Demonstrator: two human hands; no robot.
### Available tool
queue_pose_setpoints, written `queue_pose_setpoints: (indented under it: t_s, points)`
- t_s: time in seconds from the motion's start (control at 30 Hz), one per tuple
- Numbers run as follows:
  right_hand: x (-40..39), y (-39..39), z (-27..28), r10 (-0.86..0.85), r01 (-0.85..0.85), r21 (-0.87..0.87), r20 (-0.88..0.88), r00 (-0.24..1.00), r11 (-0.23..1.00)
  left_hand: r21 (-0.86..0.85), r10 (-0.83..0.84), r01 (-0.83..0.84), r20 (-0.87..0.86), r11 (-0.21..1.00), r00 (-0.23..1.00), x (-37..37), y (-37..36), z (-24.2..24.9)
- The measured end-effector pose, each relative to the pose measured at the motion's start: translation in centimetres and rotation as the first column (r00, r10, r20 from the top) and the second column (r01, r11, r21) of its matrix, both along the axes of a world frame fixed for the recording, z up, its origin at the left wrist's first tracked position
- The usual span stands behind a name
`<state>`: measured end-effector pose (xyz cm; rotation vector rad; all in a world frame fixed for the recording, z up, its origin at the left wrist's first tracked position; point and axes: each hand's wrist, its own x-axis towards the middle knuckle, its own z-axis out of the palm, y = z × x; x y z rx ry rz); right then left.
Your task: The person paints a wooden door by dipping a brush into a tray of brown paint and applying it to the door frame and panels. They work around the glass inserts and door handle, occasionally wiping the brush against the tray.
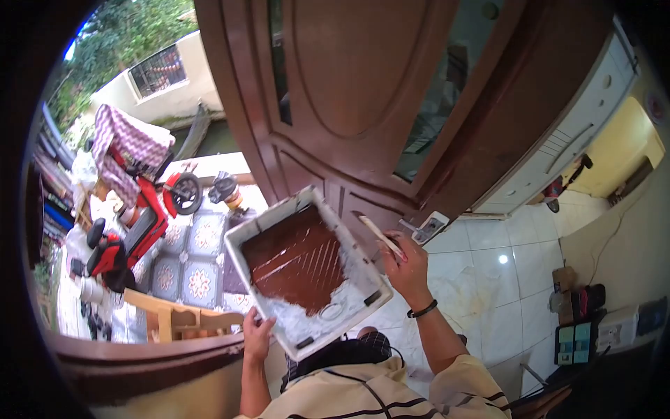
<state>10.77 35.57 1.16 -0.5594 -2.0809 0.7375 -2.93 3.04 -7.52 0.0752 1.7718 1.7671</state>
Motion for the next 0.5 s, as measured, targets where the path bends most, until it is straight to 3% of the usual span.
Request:
queue_pose_setpoints:
  t_s: [0.17,0.4,0.5]
  points:
    - [-4.2,-1.3,1.9,0.332,-0.349,0.065,0.181,0.926,0.935,0.085,-0.074,0.078,-0.048,0.993,0.996,-0.6,0.6,2.0]
    - [-10.0,-1.4,-1.5,0.367,-0.437,0.228,0.292,0.883,0.870,0.127,-0.049,0.060,-0.085,0.990,0.995,-0.2,0.8,3.8]
    - [-10.0,-2.2,-1.9,0.417,-0.508,0.202,0.366,0.832,0.837,0.143,-0.060,0.072,-0.085,0.987,0.995,0.0,0.7,4.5]
